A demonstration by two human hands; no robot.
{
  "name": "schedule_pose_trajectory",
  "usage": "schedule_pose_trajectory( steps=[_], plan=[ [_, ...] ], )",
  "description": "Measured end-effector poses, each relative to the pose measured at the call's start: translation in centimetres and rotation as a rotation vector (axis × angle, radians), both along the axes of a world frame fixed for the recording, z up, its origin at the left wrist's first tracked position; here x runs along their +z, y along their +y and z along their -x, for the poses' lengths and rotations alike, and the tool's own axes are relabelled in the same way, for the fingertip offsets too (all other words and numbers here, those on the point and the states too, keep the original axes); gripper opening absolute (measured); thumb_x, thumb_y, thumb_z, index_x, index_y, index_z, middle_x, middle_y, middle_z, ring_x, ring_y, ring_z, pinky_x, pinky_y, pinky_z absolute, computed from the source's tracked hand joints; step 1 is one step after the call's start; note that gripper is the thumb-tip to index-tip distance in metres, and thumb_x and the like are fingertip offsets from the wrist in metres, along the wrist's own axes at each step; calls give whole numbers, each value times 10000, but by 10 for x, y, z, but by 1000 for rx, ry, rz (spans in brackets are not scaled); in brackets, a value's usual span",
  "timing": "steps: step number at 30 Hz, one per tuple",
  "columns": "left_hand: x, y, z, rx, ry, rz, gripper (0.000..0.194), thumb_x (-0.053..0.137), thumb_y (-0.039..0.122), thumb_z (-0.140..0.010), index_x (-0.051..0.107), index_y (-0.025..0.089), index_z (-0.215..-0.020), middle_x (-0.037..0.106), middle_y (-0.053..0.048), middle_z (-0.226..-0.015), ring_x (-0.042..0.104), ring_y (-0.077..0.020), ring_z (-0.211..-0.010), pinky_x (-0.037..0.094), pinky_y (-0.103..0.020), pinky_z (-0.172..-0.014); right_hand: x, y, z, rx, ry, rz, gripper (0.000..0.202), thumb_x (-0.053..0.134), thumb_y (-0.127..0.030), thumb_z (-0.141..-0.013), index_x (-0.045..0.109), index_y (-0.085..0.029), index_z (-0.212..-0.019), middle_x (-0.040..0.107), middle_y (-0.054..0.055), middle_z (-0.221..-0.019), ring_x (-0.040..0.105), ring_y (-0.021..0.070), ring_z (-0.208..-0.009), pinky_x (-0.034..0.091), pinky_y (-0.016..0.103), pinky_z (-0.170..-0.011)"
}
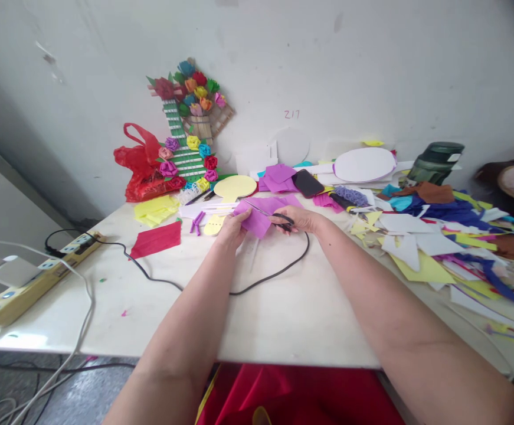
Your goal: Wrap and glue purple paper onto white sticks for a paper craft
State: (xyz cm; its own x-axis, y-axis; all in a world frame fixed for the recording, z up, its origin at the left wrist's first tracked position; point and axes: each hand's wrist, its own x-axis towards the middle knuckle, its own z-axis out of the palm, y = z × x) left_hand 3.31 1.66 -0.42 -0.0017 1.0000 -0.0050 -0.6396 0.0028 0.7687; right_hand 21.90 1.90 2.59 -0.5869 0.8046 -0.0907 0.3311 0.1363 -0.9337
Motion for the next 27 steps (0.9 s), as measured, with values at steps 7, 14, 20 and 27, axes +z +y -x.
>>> schedule_pose_trajectory(
  steps=[7,14,20,27],
  plan=[
    [2,-1,0,21,10,-5,240,697,70,-595,636,119,-822,661,-47,-735,611,-170,-757,481,-266,-766,-3,2,2,-19,3,-23,338,606,-442,-735,488,-133,-668,539,-22,-502,447,32,-337,246,135,-263],
    [-1,3,1,29,-17,7,213,676,46,-609,641,127,-803,659,-39,-730,609,-152,-696,496,-255,-694,0,-1,5,-43,-22,-38,312,597,-418,-749,482,-138,-671,519,-35,-480,417,25,-322,210,134,-258],
    [0,3,1,23,-31,15,240,693,53,-587,631,113,-811,653,-35,-731,603,-130,-639,501,-233,-639,4,-4,6,-63,-40,-31,286,587,-389,-760,481,-137,-678,497,-42,-461,394,21,-309,194,131,-261],
    [-1,4,1,42,-50,6,203,672,36,-603,620,108,-786,651,-36,-723,600,-122,-618,510,-230,-626,5,-6,8,-79,-52,-48,249,573,-343,-776,470,-141,-673,483,-44,-449,391,26,-315,207,132,-269]
  ],
)
